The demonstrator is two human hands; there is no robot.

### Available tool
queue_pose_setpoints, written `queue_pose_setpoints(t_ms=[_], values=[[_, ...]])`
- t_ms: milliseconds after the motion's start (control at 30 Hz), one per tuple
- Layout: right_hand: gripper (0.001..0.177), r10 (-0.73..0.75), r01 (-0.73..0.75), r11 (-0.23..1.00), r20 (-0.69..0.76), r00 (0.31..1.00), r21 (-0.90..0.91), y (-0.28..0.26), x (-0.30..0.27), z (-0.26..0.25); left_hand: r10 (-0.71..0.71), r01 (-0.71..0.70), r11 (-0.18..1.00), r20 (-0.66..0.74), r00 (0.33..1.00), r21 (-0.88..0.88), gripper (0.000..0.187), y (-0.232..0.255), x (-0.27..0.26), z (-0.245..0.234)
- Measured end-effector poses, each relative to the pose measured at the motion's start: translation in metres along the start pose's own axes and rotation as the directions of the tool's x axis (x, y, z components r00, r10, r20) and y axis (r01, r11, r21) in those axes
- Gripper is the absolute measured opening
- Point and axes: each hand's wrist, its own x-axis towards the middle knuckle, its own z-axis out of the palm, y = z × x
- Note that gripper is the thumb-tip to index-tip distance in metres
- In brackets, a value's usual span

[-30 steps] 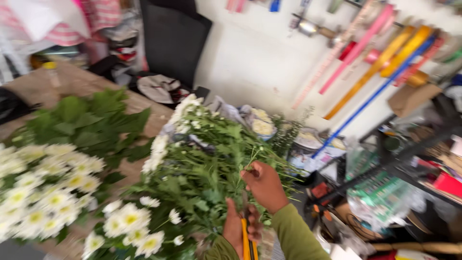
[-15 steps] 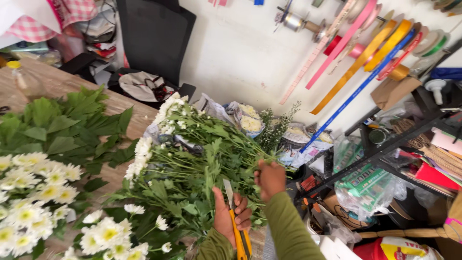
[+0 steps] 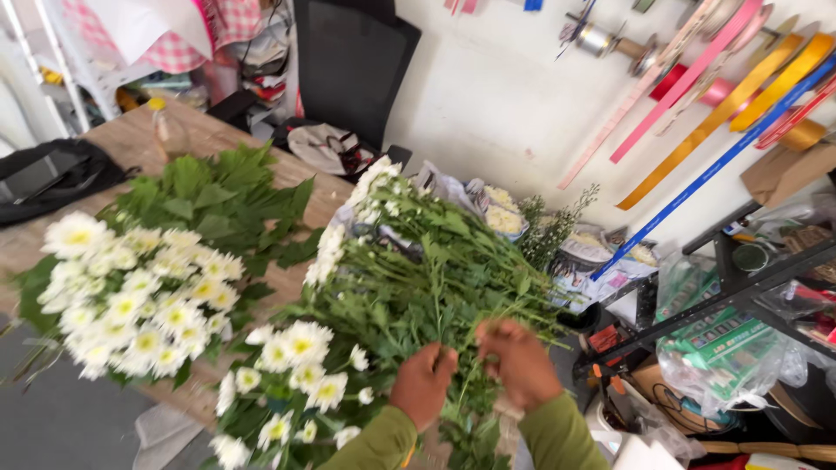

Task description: The person arranges white daisy-like flowers into a bouquet on a wooden table. They repeatedly pick up flower stems, trim the stems with yellow-handled shears, and add them to a growing bunch, adjusting the arrangement throughout.

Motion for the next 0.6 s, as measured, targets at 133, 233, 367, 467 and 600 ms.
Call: queue_pose_setpoints(t_ms=[133, 233, 367, 467, 600], values=[[0.023, -0.183, 0.187, 0.982, -0.109, 0.977, 0.027, -0.021, -0.005, 0.005, 0.071, -0.096, 0.988, -0.194, 0.978, -0.118, 0.042, -0.027, -0.025, -0.013], [0.025, -0.32, 0.313, 0.932, -0.013, 0.947, -0.184, -0.017, -0.031, 0.032, 0.115, -0.123, 0.992, -0.192, 0.975, -0.026, 0.076, -0.034, -0.057, -0.03], [0.028, -0.412, 0.397, 0.789, 0.076, 0.908, -0.469, 0.008, -0.075, 0.088, -0.11, 0.104, 0.993, -0.128, 0.986, -0.051, 0.026, -0.034, -0.132, -0.057], [0.018, -0.748, 0.723, 0.459, 0.214, 0.628, -0.516, 0.03, -0.107, 0.134, 0.223, -0.195, 0.975, -0.524, 0.822, 0.11, 0.023, -0.031, -0.167, -0.096], [0.038, -0.641, 0.649, 0.688, 0.146, 0.753, -0.325, 0.052, -0.128, 0.198, 0.195, -0.17, 0.98, -0.667, 0.719, 0.103, 0.033, -0.029, -0.173, -0.139]])
